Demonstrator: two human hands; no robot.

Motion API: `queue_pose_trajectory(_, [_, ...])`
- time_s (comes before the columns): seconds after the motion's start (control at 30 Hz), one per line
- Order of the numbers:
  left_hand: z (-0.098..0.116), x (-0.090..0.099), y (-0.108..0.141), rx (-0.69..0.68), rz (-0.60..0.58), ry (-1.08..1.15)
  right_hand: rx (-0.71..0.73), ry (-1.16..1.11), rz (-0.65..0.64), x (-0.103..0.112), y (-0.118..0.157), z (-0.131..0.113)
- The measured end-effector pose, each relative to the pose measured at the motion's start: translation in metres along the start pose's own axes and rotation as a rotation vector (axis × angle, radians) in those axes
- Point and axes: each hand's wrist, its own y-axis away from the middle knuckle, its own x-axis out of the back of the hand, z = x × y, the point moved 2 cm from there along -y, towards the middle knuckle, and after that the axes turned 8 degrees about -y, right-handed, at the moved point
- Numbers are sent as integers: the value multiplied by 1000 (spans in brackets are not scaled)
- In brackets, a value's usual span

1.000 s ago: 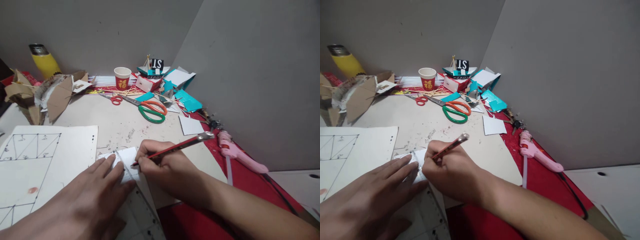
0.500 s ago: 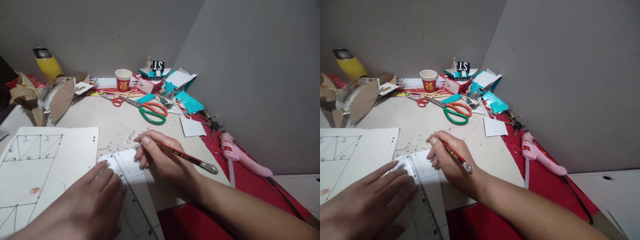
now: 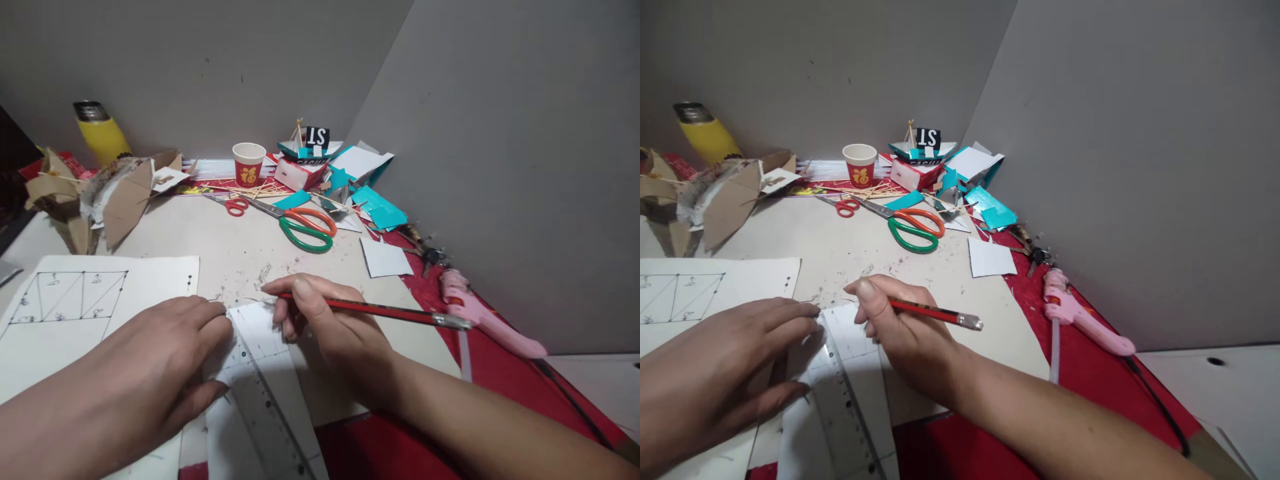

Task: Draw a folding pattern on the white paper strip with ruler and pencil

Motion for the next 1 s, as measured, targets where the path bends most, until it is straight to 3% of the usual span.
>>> queue_pose_trajectory(0.1, [-4, -1, 0, 12, -142, -37, 7, 0, 0, 0, -1, 2])
queue_pose_trajectory(0.17, [-5, -1, 0, 28, -167, -27, 6, -16, 8, -1, -3, 3])
queue_pose_trajectory(0.33, [-6, -2, -1, 43, -154, -9, 37, -44, 33, -5, -2, 0])
queue_pose_trajectory(0.63, [-27, -11, -6, 137, -54, 76, 209, 272, 5, -6, 0, -2])
queue_pose_trajectory(1.0, [-27, -6, -11, 249, -152, 183, 202, 229, 14, -7, -5, 2])
